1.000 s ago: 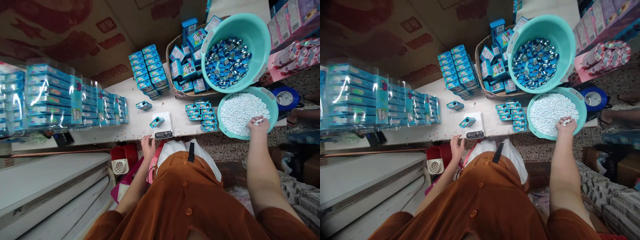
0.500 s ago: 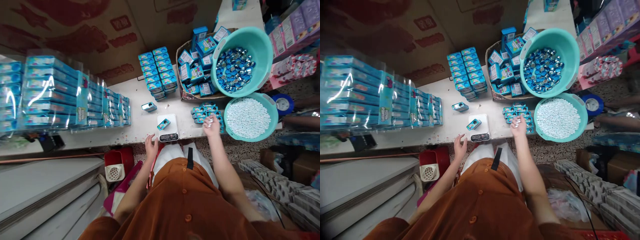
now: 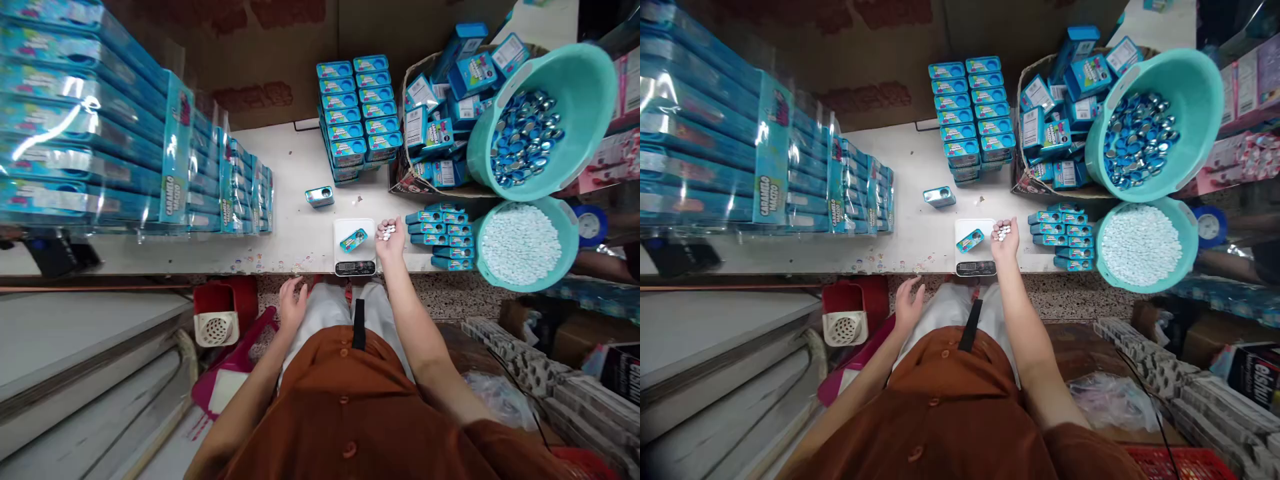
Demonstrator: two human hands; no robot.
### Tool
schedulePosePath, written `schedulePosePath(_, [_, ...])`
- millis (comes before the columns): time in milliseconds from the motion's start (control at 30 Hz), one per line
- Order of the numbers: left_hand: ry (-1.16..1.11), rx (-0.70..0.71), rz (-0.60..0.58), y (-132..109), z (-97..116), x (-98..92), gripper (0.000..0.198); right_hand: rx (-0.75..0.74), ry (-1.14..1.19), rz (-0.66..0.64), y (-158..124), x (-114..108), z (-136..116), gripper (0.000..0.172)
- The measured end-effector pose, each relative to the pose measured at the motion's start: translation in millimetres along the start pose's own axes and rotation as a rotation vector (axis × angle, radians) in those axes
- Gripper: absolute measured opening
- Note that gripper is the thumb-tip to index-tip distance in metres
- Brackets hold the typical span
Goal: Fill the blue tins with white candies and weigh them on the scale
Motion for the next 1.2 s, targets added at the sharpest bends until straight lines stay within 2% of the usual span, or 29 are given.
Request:
schedulePosePath(200, [-0.043,-0.055,0.024,5,-8,-4.5,0.03,-0.093,-0.078,0.05,-2,11,15,0.039])
schedulePosePath(433, [-0.09,-0.097,0.034,3,-16,-6.3,0.03,-0.363,-0.231,0.134,-8,20,24,0.046])
schedulePosePath(567, [-0.099,-0.118,0.049,1,-20,-6.8,0.029,-0.469,-0.303,0.125,-9,22,31,0.049])
schedulePosePath(900, [-0.128,-0.164,0.068,1,-28,-6.4,0.029,-0.605,-0.352,0.093,-15,30,39,0.047])
schedulePosePath(1200, [-0.135,-0.203,0.071,2,-28,-5.9,0.028,-0.644,-0.412,0.124,-19,32,41,0.047])
Point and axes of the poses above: each hand's wrist, its own y-axis towards the middle knuckle, its own x-axis out of the palm, z = x × y, the point moved 3 cm from there along y, towards the middle knuckle, and after that the axes turned 11 degrees about z, right-handed, at the moved point
